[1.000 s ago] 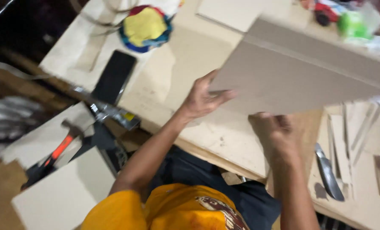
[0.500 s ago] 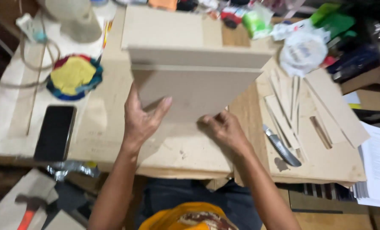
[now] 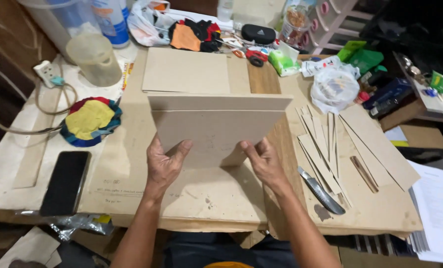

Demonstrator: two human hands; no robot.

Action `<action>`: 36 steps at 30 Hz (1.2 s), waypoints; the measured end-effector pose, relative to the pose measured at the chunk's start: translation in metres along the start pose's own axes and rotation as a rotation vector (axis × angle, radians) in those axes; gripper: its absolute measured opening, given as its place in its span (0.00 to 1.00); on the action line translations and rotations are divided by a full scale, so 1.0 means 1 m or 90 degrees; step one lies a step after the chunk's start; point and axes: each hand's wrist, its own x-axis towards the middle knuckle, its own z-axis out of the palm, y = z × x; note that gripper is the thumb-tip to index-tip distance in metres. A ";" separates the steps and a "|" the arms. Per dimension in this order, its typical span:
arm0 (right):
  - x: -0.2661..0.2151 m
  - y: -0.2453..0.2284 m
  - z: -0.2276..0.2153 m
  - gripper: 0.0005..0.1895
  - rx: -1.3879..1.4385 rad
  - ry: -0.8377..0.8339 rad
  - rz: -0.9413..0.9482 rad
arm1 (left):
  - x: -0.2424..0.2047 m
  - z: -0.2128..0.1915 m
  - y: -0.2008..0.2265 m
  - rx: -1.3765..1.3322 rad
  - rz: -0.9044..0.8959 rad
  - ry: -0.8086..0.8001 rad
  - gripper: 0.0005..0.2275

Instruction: The person uses a utility knife to cut a rectangular piece of cardboard on a cluttered workbench. They align the cardboard, make a cut along the edge, and then stack the cut piece with other similar pieces.

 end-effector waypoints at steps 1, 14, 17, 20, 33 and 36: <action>0.001 0.011 -0.006 0.29 0.013 -0.016 0.006 | 0.000 0.001 -0.004 0.011 0.046 -0.016 0.26; 0.005 -0.015 -0.029 0.06 -0.080 -0.008 -0.207 | -0.019 0.011 -0.044 0.042 0.077 -0.031 0.23; 0.001 -0.053 -0.015 0.15 -0.121 -0.011 -0.173 | -0.028 0.012 -0.067 -0.069 0.032 -0.033 0.21; 0.006 -0.061 -0.013 0.15 -0.153 0.011 -0.197 | -0.020 0.012 -0.079 -0.043 0.048 -0.050 0.26; -0.007 -0.101 -0.011 0.12 0.087 0.076 0.096 | -0.008 0.034 0.047 -0.162 -0.318 -0.076 0.23; -0.007 -0.077 -0.015 0.14 0.113 0.098 0.132 | -0.010 0.039 0.043 -0.068 -0.346 -0.081 0.30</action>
